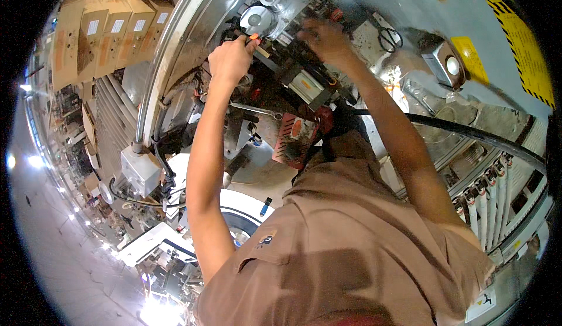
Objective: The person adjusts and maintains industrial machinery in a workshop, using a wrench and pliers to tighten components and feeding material through rollers.
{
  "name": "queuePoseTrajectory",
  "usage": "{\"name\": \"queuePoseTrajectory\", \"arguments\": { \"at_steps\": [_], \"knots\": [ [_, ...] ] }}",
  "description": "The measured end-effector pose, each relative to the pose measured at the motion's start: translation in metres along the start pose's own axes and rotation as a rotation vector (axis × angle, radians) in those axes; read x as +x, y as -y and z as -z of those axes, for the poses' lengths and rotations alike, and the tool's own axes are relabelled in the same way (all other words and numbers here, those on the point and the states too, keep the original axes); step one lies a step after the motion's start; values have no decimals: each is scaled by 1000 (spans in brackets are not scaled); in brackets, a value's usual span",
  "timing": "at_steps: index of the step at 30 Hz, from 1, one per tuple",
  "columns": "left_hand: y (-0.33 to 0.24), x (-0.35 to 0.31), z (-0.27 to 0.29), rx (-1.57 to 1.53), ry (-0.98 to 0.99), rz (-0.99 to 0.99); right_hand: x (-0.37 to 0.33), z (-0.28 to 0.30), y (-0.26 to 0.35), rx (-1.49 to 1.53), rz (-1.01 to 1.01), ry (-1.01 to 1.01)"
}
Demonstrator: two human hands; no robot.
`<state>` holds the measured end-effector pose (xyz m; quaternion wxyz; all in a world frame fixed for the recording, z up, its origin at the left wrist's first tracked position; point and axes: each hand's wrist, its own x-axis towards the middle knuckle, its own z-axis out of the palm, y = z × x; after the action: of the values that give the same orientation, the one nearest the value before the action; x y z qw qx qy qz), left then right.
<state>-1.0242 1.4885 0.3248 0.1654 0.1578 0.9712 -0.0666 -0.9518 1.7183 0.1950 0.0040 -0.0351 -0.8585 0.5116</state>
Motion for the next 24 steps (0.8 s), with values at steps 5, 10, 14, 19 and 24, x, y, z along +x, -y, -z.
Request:
{"name": "queuePoseTrajectory", "arguments": {
  "at_steps": [5,10,14,19,24],
  "knots": [
    [-7,35,-12,238,23,-183,28,-37,17,-276,-52,346],
    [-17,58,-14,334,2,-229,52,-56,25,-277,-122,586],
    [-16,61,-16,386,57,-226,46,-65,48,-399,-73,632],
    [-26,60,-9,531,132,-258,39,-65,39,-66,-87,510],
    [-36,61,-1,588,216,-225,40,-72,32,-47,-72,510]
  ]
}}
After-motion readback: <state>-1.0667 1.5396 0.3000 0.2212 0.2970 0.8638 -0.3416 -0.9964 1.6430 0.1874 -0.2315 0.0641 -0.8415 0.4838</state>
